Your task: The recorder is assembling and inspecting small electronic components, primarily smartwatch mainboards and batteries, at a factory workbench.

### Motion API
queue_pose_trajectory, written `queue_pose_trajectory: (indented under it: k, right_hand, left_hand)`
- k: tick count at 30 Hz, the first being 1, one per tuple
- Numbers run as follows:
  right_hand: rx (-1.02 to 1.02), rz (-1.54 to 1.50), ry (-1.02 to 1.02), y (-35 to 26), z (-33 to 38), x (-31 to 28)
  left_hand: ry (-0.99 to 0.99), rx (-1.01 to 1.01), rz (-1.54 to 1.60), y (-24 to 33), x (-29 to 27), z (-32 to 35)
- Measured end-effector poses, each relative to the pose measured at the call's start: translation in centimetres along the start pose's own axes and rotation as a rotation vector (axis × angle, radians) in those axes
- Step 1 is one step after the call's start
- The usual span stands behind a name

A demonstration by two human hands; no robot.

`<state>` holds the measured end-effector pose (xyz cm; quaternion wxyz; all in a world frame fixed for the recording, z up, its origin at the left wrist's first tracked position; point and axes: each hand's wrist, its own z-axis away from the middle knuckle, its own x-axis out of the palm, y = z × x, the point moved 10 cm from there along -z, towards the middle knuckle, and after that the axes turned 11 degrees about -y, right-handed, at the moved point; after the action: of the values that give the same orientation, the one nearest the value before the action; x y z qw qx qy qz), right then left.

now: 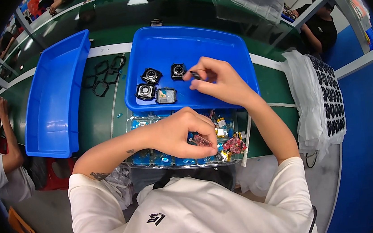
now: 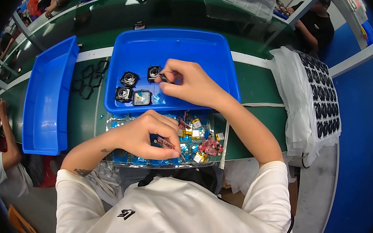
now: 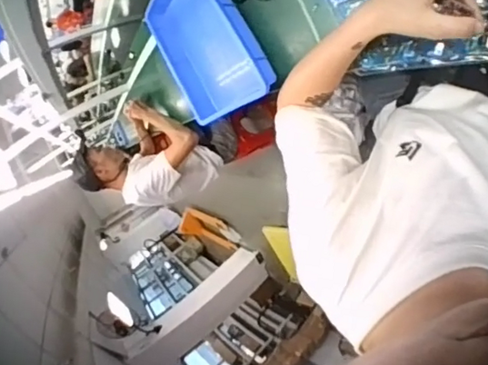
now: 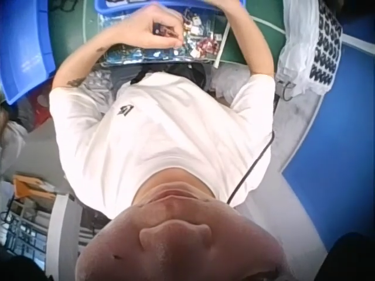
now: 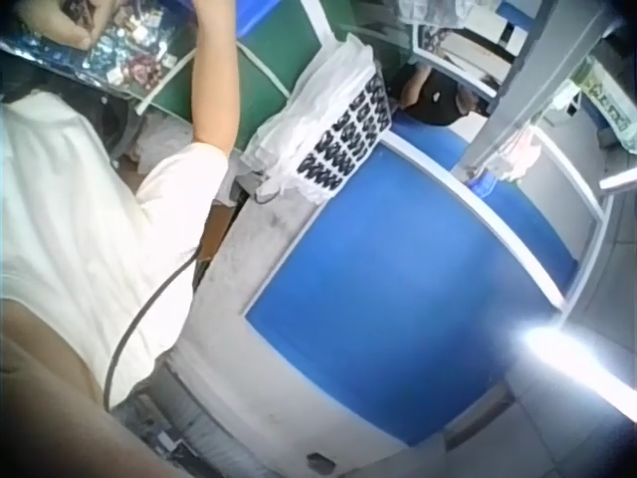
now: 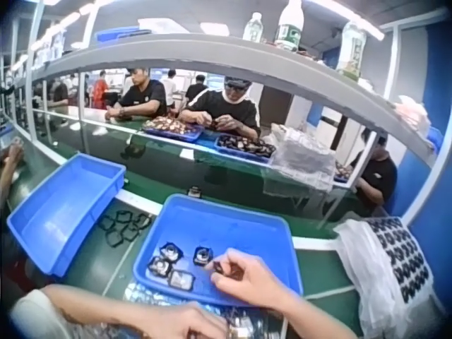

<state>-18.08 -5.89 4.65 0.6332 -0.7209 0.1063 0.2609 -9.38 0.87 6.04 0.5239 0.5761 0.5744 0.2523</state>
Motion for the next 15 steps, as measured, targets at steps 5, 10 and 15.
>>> queue_pose_trajectory:
  k: [5, 10, 15]
  right_hand:
    - [0.06, -0.484, 0.153, 1.2, 4.5, -0.6]
    - [-0.024, -0.485, 0.296, 1.6, 6.5, -0.3]
    - [0.086, -0.365, 0.166, 1.1, 6.6, 2.4]
  left_hand:
    - [0.186, -0.193, -0.026, -0.9, -2.4, 1.0]
    - [0.378, -0.248, -0.091, -1.8, -4.4, 1.6]
    - [0.615, -0.492, -0.022, -4.7, -5.6, 3.9]
